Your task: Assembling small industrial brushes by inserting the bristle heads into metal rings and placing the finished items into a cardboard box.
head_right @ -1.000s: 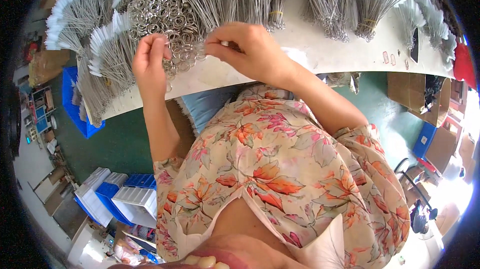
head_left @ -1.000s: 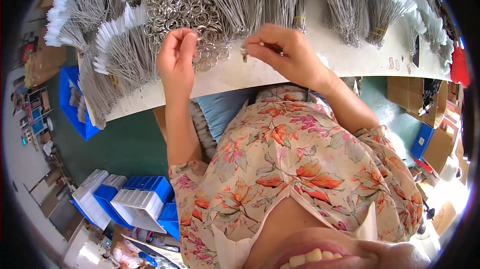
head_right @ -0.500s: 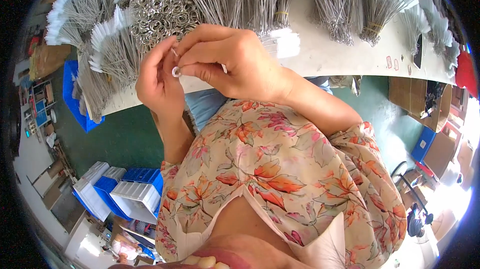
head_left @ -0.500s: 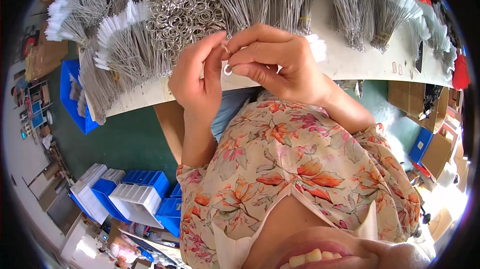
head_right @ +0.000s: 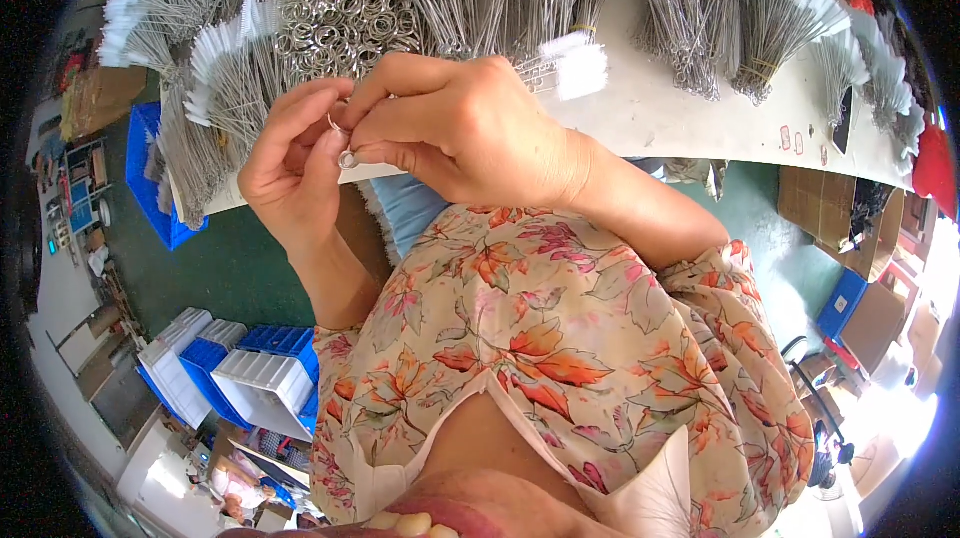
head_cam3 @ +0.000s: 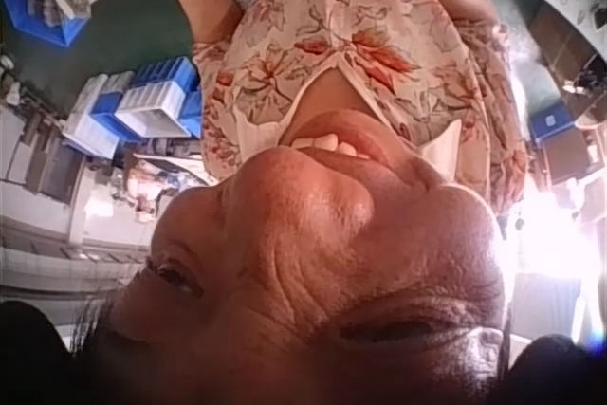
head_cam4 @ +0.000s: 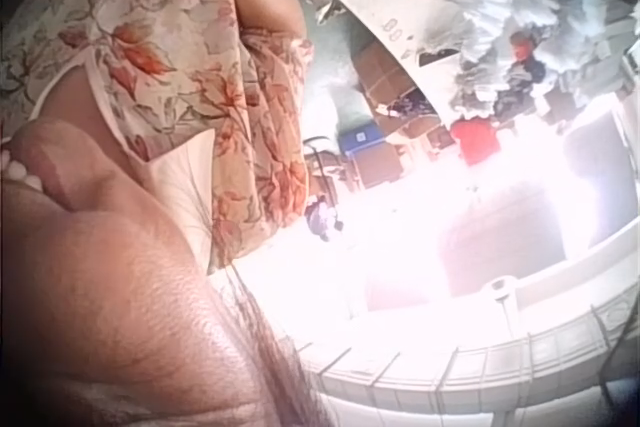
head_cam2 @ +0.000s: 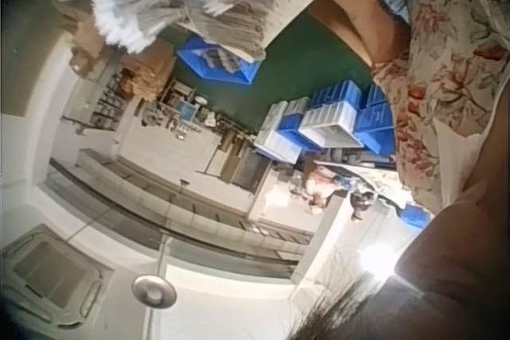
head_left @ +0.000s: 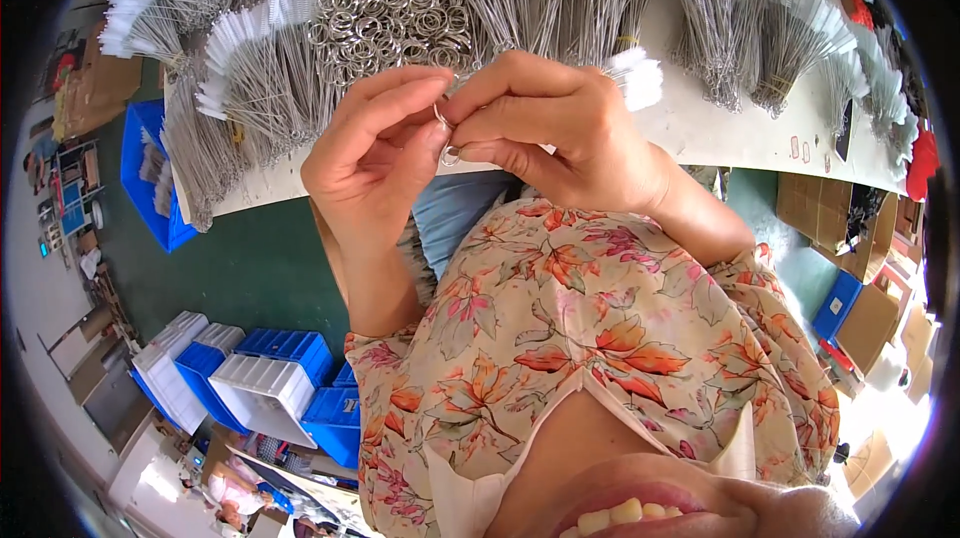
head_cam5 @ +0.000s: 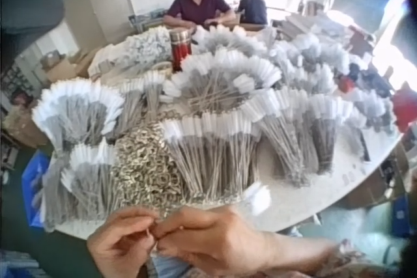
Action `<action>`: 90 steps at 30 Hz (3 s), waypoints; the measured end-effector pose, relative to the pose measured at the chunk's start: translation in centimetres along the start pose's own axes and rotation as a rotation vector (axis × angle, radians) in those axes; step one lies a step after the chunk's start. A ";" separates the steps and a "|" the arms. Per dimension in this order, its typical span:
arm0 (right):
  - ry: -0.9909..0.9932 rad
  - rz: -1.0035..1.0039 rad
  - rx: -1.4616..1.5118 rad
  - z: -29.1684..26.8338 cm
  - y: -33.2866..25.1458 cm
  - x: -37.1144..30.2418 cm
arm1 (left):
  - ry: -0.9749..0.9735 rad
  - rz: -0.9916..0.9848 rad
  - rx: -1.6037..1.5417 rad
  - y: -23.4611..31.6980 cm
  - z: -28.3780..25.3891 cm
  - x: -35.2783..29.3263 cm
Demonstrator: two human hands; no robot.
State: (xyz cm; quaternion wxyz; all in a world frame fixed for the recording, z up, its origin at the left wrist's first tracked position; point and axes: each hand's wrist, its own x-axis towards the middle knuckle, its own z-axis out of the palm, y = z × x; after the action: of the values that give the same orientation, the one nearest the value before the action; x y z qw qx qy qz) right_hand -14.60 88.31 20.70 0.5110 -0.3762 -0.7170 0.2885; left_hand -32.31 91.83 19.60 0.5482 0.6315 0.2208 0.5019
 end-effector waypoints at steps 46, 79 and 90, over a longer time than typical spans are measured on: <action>0.026 0.560 -0.675 -7.6 13.3 5.1 | 0.311 -0.364 1.225 -5.0 -18.1 8.1; 0.400 0.831 -0.837 -23.0 9.3 -3.8 | 0.376 -0.457 2.022 -1.6 -34.1 7.1; 1.021 0.412 -0.526 -42.7 4.1 -9.2 | 0.634 0.040 1.460 4.6 -24.1 10.0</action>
State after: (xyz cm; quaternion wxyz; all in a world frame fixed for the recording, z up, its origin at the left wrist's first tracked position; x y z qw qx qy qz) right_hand 28.72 84.10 25.96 0.6137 -0.7118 -0.3410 -0.0222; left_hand -50.66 110.08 25.22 -0.1024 0.6620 0.6280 0.3961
